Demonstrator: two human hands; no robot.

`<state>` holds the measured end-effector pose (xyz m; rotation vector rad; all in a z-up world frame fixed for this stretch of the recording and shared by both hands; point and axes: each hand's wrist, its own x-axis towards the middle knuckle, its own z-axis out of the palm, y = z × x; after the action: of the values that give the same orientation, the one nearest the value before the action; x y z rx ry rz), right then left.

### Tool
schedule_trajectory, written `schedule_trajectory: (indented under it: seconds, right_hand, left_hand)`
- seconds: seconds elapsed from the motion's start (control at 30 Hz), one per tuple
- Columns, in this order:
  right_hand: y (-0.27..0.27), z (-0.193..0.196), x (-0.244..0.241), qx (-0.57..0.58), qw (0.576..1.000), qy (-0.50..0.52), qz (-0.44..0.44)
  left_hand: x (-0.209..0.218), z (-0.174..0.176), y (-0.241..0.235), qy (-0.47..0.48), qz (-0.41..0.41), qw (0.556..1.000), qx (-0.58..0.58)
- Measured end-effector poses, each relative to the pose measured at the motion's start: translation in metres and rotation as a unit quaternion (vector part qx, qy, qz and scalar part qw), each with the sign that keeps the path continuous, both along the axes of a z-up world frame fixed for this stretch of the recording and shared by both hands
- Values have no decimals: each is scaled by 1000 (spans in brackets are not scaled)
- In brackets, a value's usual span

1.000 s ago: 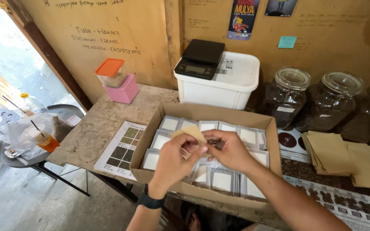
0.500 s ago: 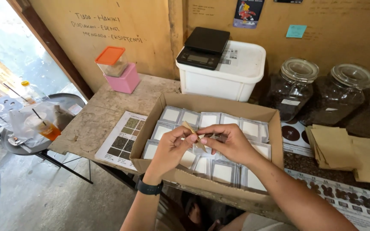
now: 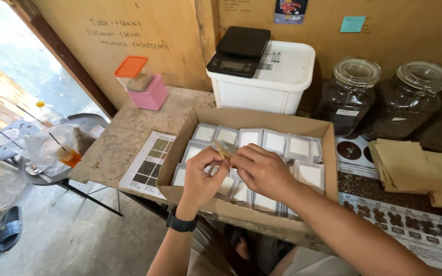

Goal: Placing small paper labels or filters into a partitioned box containing coffee packets

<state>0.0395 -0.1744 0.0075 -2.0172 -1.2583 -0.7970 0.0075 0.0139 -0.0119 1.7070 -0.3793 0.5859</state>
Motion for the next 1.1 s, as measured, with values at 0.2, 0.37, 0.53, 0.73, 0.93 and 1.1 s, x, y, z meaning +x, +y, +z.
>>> schedule_trajectory:
  seconds: [0.2,0.37,0.53,0.73,0.93,1.1]
  right_hand:
    - [4,7,-12,-36,992,-91,-76]
    - [3,-14,-10,-61,991,88,-76]
    - [4,-7,-6,7,983,176,-45]
    - [4,1,-23,-29,992,109,-52]
    - [1,-1,-20,5,987,156,48]
    - [0,-26,-1,23,948,295,121]
  left_hand:
    - [-1,-4,-2,-69,55,995,44]
    - [-10,5,-16,-129,116,978,117]
    - [-7,-1,-20,-156,182,951,193]
    - [-13,-2,-23,-173,252,924,230]
    - [-14,-4,-21,-165,249,930,215]
    - [-20,7,-34,-164,232,936,207]
